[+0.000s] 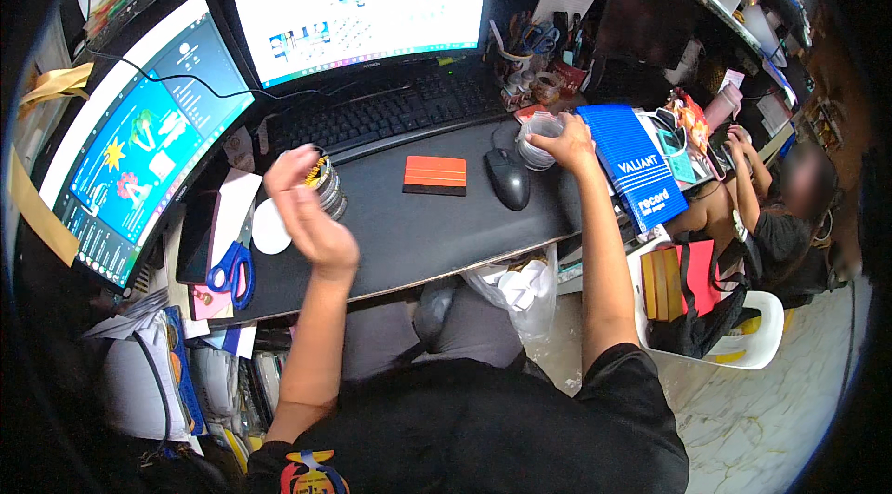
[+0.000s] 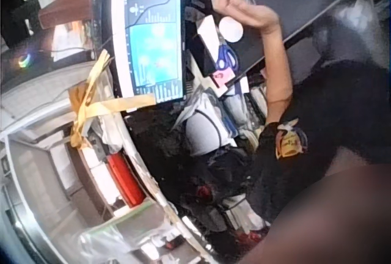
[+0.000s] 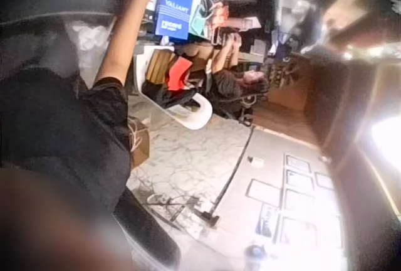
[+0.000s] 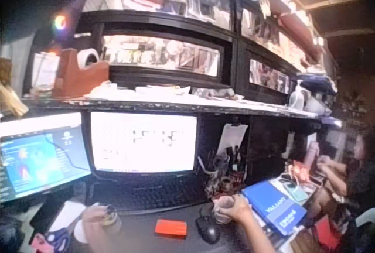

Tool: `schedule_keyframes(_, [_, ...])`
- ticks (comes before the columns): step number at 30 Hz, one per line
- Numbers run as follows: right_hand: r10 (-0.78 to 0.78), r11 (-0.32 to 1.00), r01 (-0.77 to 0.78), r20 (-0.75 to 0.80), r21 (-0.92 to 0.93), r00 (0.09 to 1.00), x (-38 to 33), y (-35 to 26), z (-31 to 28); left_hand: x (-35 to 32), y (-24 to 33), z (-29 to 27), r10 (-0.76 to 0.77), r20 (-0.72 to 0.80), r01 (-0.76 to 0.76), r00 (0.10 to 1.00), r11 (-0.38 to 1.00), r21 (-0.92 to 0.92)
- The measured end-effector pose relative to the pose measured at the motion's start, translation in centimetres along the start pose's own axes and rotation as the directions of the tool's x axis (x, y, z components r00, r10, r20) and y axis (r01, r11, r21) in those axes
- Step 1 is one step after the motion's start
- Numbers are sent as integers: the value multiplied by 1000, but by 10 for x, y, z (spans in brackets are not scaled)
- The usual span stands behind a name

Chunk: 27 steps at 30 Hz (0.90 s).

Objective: The person repeatedly picks up small white circular discs and clear plastic holders from a desk, places the discs into the holders, and stacks the assembled units. The person also briefly uses a computer mouse and handles a stack of packaged items.

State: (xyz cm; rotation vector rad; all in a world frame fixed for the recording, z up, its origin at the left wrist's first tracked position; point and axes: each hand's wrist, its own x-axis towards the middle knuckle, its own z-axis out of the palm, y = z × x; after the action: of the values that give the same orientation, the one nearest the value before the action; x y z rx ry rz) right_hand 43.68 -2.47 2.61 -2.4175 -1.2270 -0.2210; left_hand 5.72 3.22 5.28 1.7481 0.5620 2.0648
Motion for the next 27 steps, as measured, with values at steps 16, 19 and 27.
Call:
schedule_keyframes(16, [-372, 786, 364, -89, 499, 924, -152, -68, -73, -64, 27, 133, -363, 930, 791, -50, -583, -185])
schedule_keyframes(19, [112, -245, 374, -357, 895, 927, -166, -75, -81, -81, 49, 139, -288, 955, 810, -70, -575, -114])
schedule_keyframes(27, [-102, -186, 361, -384, 914, 918, -156, -57, -74, -139, 74, 149, -281, 952, 818, -121, -571, -64])
